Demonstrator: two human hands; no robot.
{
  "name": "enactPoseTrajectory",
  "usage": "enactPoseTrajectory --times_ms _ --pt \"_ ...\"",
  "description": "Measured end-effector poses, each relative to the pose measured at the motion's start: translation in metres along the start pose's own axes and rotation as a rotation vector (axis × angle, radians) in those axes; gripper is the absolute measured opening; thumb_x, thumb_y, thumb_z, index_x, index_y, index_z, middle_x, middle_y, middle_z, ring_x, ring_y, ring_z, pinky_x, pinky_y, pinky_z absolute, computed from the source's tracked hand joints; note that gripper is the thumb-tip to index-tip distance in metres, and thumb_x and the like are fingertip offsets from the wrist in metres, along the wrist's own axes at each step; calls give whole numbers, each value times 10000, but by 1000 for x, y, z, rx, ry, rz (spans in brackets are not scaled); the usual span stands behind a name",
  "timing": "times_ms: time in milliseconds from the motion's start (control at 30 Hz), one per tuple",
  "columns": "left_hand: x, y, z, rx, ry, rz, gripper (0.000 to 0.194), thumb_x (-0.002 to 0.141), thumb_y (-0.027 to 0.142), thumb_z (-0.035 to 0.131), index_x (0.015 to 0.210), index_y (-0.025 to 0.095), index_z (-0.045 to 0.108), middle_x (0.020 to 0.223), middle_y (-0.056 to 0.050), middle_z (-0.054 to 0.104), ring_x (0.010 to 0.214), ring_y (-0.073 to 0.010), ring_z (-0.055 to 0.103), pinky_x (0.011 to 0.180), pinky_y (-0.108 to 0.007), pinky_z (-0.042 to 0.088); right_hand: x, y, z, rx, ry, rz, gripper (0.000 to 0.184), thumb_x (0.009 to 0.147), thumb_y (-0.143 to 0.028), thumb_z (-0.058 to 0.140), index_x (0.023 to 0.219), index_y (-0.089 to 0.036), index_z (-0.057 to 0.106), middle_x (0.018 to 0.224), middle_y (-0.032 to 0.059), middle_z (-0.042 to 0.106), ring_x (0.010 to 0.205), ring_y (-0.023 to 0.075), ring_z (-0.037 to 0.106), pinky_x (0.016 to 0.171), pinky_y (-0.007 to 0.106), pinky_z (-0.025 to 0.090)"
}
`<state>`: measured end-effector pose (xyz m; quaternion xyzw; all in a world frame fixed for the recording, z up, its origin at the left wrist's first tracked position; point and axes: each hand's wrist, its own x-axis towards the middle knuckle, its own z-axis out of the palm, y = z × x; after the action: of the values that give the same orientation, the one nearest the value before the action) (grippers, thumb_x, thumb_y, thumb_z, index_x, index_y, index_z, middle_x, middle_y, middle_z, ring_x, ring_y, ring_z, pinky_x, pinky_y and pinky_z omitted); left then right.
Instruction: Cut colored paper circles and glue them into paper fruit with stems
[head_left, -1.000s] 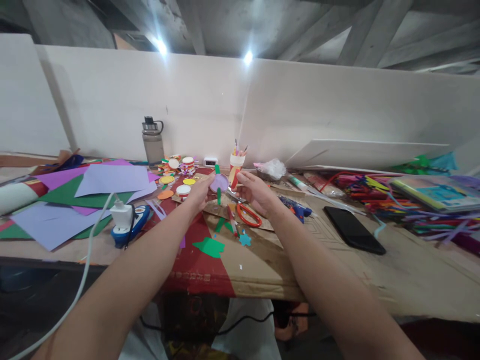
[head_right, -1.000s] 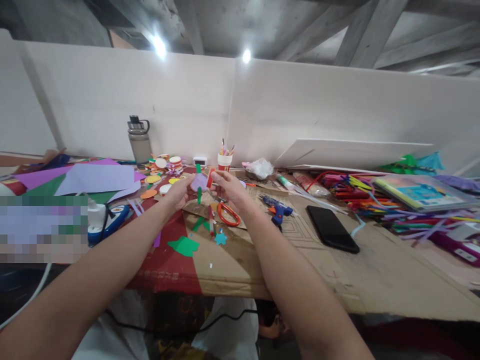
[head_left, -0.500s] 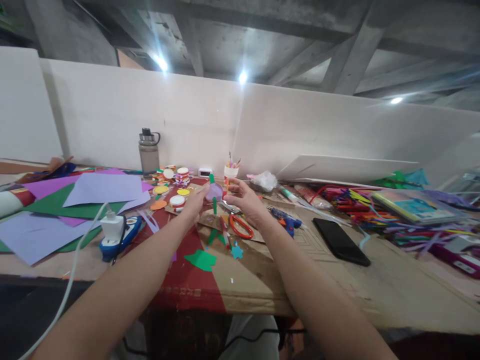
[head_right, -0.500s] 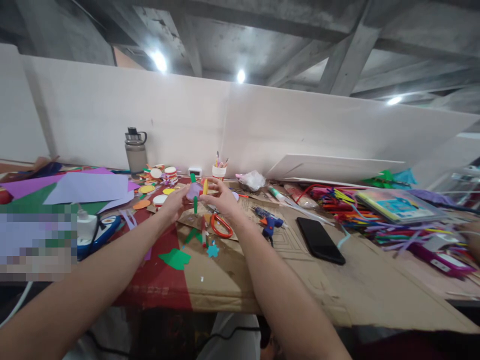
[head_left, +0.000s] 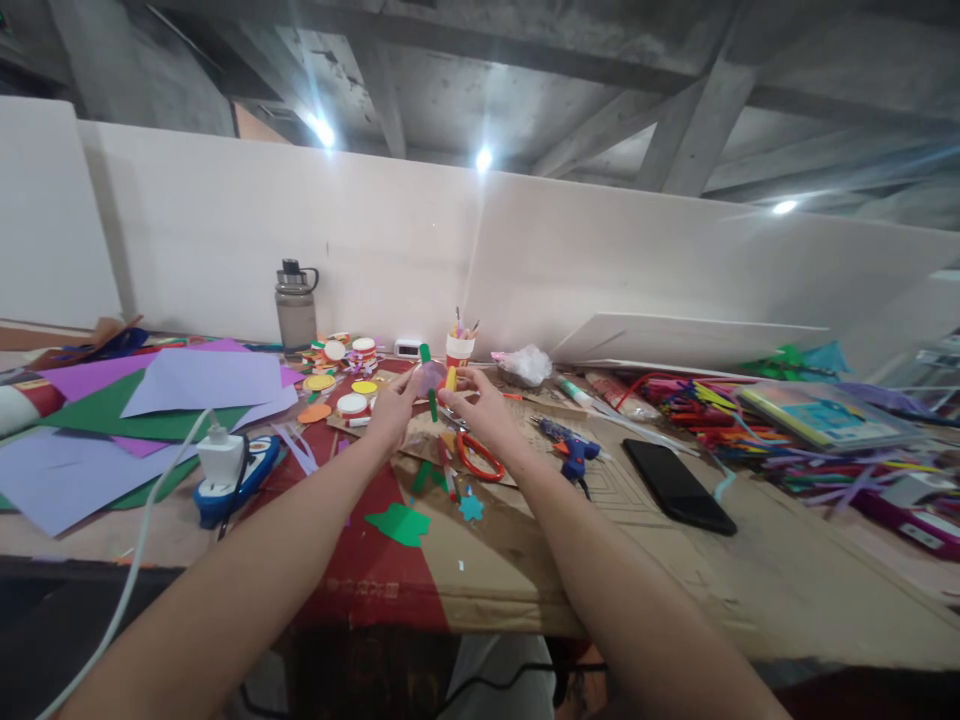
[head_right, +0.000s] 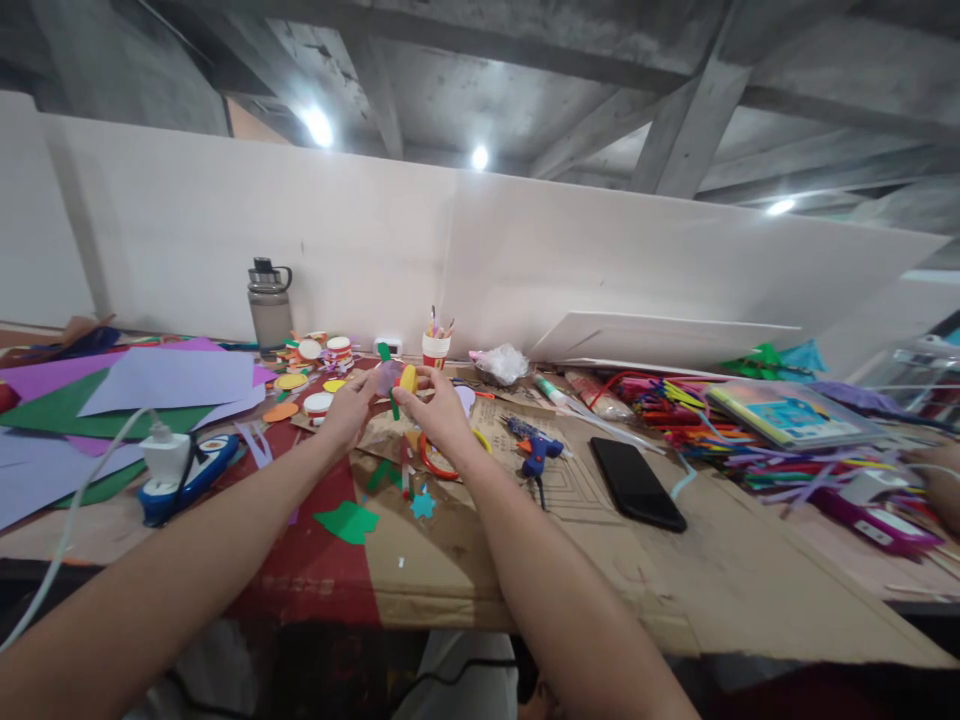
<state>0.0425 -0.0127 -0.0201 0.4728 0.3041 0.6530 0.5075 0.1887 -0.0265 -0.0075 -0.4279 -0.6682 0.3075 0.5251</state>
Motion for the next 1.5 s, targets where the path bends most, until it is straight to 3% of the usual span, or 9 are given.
enactPoseTrajectory --times_ms 167,367,667,800,1067,1267,1500 --pt "-2 -2 2 68 -114 58 418 765 481 656 1066 193 695 1130 -70 668 926 -190 637 769 -308 543 0 0 1 0 23 -55 412 753 -404 653 1107 -206 577 1086 76 618 856 160 611 743 319 519" --pt "-3 2 4 -11 -194 27 416 762 432 675 1119 219 665 1155 -64 651 1003 -213 614 833 -339 527 -1 -3 -1 17 30 -86 374 764 -403 646 1082 -215 591 1079 76 630 906 173 611 780 331 519" --pt "-4 10 4 -53 -257 -75 392 722 385 732 1044 191 621 1033 -58 655 861 -167 607 718 -289 516 -3 -6 -2 13 -24 42 365 783 -446 611 1038 -186 589 1074 88 629 721 140 616 618 296 521" --pt "-4 9 4 -52 -262 -96 419 713 398 739 1048 180 614 1011 -62 659 824 -160 602 707 -290 503 -2 -7 -4 -102 31 2 315 790 -440 608 962 -177 617 1027 74 653 841 166 615 760 331 508" --pt "-6 8 5 -104 -288 -102 390 732 366 729 1059 181 625 1025 -70 651 836 -158 608 735 -299 502 -4 -8 -4 -199 43 -101 381 799 -444 620 1077 -183 606 1056 97 624 863 183 598 783 351 499" --pt "-3 12 -1 -168 -274 -80 434 719 317 749 1115 203 615 1068 -66 647 914 -160 615 803 -297 493 -6 -11 -5 -151 -36 -209 530 746 -365 697 1230 -230 528 1194 100 556 905 170 590 765 322 515" --pt "-2 18 -4 -163 -310 -51 454 712 267 756 1142 216 620 1114 -77 645 988 -192 612 834 -312 491 -7 -18 -9 -131 -24 -239 524 736 -292 722 1227 -229 550 1208 91 544 849 152 591 742 314 527"
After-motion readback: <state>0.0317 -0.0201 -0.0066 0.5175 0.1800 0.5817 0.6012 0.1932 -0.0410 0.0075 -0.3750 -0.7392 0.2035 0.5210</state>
